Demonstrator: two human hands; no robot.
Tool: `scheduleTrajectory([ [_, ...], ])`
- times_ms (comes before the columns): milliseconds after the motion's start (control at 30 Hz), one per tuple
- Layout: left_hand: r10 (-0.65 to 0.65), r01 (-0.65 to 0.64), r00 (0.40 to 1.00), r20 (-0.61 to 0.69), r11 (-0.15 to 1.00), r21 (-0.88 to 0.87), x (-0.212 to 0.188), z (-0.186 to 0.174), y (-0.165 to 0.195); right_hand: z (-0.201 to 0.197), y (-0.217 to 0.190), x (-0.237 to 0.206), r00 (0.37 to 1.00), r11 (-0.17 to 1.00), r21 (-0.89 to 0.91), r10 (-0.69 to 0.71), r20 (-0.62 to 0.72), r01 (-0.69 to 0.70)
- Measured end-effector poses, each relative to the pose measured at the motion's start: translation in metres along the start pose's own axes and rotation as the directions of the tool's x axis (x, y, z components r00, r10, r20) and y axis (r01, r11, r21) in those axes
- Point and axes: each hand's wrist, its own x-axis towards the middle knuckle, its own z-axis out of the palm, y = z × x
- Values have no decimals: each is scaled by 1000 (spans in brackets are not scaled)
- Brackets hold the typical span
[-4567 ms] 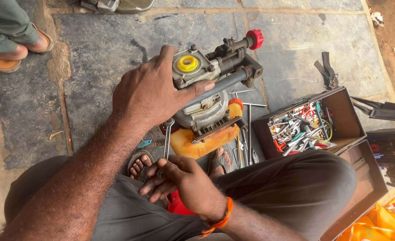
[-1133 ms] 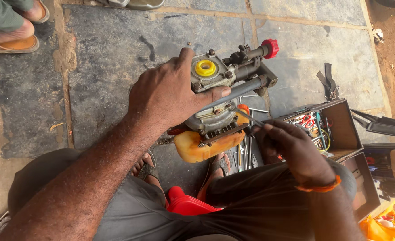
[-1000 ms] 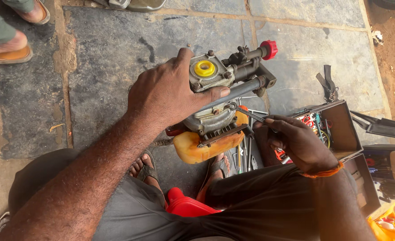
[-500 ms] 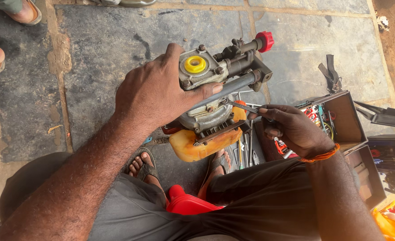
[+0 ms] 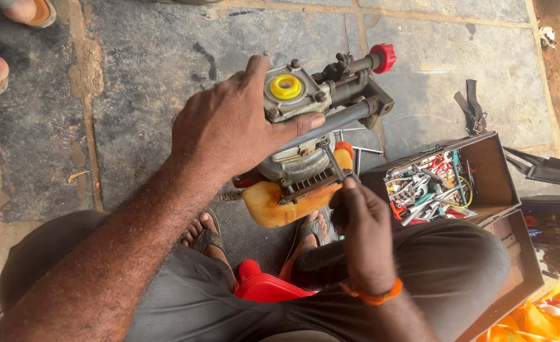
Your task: The person uses a wrench to tighten bolts on a small engine. They hold the engine steady with one hand while turning the wrench with the other, working on multiple bolt locations.
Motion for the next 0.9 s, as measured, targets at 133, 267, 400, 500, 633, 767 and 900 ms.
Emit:
scheduleTrajectory([
  [133,9,-9,1000,1,1000,-4,-3,-4,-2,5,6,-11,980,985,80,143,141,-155],
  [267,-18,19,999,33,1000,-6,-3,-3,-5,-32,-6,1,924,966,-104,257,283,-237],
  [400,32,-32,999,-21,999,-14,-2,2,-6,-66,-27,30,909,952,-288,207,362,-102],
  [500,47,-47,998,-43,999,-14,-2,4,-7,-83,-39,56,879,903,-395,319,355,-168],
  [633,19,-19,1000,-19,1000,-6,-2,5,-8,-100,-44,84,525,598,-338,-167,835,727],
  [767,62,-63,996,-61,998,-13,-1,5,-8,-103,-43,102,772,922,-364,135,621,132],
  [900,19,-20,1000,-22,1000,-14,-3,4,-6,-99,-45,108,795,915,-222,403,453,-338],
])
